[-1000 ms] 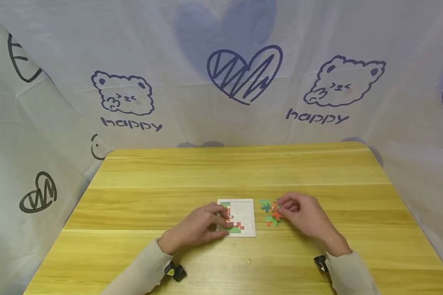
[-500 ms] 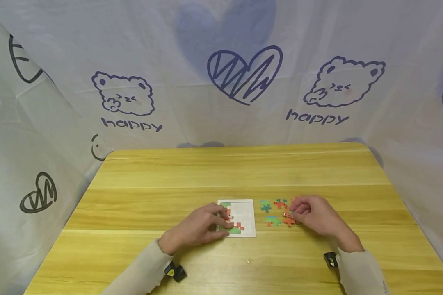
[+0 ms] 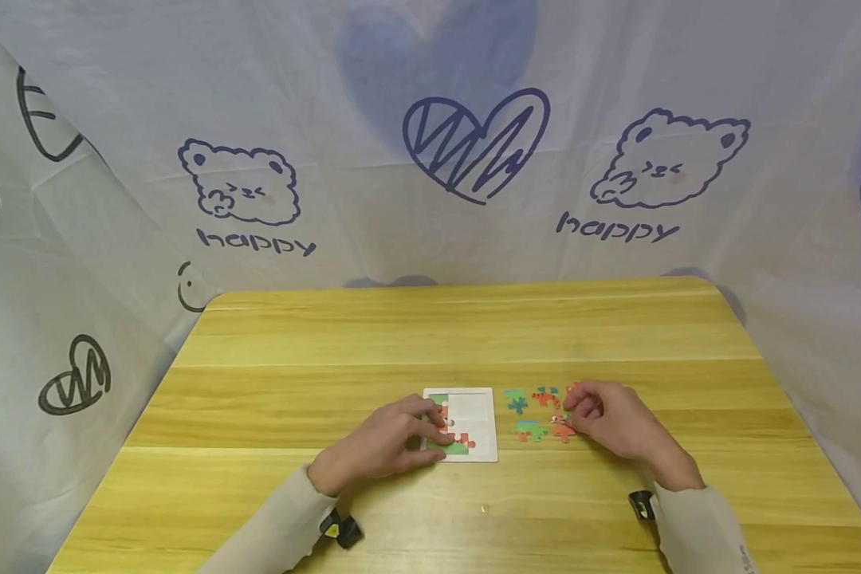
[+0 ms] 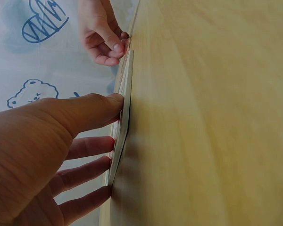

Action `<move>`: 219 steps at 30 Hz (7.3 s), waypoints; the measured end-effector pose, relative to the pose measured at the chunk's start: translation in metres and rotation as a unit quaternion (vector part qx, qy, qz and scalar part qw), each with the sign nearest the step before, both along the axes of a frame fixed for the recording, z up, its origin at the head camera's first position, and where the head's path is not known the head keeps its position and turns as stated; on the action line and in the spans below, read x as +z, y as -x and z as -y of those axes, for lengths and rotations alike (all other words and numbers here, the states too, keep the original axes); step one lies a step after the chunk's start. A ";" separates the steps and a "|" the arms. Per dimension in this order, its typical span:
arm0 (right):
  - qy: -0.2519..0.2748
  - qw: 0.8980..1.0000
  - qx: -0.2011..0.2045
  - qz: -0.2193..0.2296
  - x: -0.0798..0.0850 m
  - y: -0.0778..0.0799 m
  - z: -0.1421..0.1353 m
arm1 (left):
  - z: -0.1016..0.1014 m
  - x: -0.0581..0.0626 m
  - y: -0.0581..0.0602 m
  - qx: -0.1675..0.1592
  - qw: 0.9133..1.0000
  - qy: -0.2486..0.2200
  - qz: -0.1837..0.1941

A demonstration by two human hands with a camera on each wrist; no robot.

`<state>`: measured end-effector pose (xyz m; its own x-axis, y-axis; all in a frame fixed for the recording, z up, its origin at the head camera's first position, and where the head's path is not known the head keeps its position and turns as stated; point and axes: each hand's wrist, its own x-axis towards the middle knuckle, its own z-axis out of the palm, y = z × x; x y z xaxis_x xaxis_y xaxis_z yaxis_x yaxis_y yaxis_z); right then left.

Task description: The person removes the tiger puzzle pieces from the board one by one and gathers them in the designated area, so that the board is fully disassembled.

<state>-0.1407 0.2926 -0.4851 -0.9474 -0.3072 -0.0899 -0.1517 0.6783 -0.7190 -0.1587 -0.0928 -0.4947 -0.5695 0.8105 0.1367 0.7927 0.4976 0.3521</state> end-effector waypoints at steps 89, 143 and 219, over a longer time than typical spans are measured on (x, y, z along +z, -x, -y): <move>-0.080 0.991 0.074 -0.072 0.007 -0.018 0.147 | 0.000 -0.002 0.003 0.011 0.999 -0.029 0.023; 0.063 0.997 0.007 -0.051 0.009 -0.026 0.024 | -0.001 -0.004 0.002 0.020 0.999 -0.027 0.024; 0.043 0.992 0.110 -0.038 0.025 0.016 0.119 | 0.007 0.003 -0.014 0.029 0.999 0.016 -0.017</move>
